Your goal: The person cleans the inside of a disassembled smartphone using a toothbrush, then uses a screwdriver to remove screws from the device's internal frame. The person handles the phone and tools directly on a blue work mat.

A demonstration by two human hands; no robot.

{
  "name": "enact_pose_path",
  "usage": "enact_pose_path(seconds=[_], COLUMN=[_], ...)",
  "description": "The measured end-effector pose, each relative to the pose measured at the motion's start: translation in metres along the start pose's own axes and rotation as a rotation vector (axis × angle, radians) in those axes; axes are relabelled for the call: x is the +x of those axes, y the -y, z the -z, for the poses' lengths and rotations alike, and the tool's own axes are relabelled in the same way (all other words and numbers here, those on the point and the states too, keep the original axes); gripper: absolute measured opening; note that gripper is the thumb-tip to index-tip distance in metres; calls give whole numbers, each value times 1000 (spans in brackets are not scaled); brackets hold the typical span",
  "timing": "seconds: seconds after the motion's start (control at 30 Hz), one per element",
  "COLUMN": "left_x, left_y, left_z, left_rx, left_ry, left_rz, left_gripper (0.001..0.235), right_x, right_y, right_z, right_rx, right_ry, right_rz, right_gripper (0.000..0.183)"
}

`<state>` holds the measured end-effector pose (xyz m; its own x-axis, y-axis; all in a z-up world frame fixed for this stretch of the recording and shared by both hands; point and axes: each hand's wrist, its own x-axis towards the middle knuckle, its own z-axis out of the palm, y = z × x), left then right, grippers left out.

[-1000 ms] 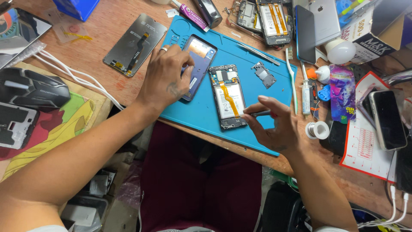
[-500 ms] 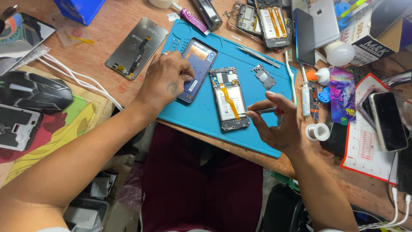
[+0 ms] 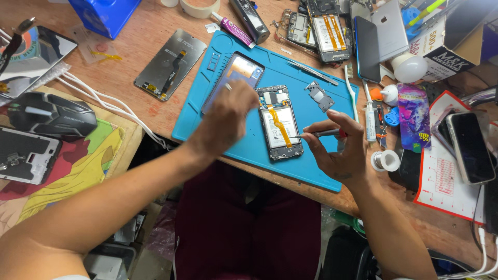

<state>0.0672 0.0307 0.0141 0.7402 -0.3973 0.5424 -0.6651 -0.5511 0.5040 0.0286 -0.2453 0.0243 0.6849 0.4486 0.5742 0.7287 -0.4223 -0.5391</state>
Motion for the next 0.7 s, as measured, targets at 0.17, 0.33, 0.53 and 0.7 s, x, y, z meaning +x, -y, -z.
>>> enact_pose_path(seconds=[0.17, 0.33, 0.53, 0.7], left_x=[-28, -35, -40, -44], left_y=[-43, -45, -42, -40], left_z=[-22, -29, -35, -39], left_rx=[-236, -329, -435, -470], left_ry=[59, 25, -20, -76], left_rz=[-71, -10, 95, 118], left_gripper=[22, 16, 19, 17], right_x=[0, -2, -3, -3], right_y=[-2, -3, 1, 7], right_z=[-2, -4, -11, -13], right_rx=[11, 9, 73, 129], right_ry=[-13, -30, -53, -77], right_rz=[-2, -7, -39, -81], right_gripper=[65, 66, 65, 65])
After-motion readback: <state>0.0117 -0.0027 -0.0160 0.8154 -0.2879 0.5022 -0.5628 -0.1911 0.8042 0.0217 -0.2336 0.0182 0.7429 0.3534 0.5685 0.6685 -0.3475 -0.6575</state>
